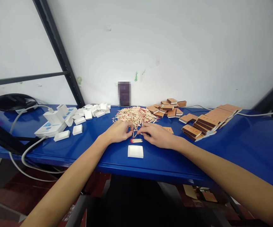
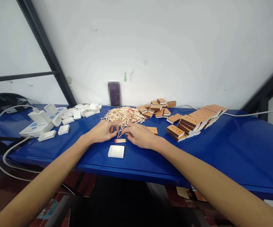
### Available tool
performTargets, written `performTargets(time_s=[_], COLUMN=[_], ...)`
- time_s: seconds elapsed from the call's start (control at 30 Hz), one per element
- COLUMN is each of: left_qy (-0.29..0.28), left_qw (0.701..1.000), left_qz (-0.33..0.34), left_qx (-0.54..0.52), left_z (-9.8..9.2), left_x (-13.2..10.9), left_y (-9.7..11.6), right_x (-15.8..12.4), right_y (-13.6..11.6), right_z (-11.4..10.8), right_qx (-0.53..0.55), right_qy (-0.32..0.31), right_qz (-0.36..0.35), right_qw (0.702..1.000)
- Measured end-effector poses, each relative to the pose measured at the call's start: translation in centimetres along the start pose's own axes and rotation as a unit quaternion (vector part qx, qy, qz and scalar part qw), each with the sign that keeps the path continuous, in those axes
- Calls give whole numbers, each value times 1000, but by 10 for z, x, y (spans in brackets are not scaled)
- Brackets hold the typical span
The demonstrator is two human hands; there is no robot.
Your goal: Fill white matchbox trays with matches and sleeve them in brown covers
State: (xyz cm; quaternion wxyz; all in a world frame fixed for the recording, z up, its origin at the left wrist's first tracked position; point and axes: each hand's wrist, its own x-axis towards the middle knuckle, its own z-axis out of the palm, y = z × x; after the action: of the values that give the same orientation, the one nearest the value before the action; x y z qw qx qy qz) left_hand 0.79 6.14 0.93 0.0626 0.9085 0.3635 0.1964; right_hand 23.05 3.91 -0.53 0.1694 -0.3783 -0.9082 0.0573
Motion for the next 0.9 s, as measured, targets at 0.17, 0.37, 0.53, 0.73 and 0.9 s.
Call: performTargets(time_s=[0.17,0.37,0.53,0.73,0.9], left_qy=[-35,-70,-88,-80,-79], left_qw=[998,993,989,990,990], left_qz=[-6,-14,-42,-43,-32], left_qx=[-53,-89,-111,-109,-109], left_z=[-1,-4,-8,-5,-2], left_x=[-1,-1,-3,-3,-2], left_y=[2,-2,-10,-7,-4], right_x=[0,2,4,3,3], right_y=[-1,-2,-2,0,-2], right_z=[1,2,4,5,5], right_qx=[-1,48,61,31,21], right_qy=[1,27,39,21,1], right_qz=[-9,-1,30,-26,-30], right_qw=[1000,999,997,999,999])
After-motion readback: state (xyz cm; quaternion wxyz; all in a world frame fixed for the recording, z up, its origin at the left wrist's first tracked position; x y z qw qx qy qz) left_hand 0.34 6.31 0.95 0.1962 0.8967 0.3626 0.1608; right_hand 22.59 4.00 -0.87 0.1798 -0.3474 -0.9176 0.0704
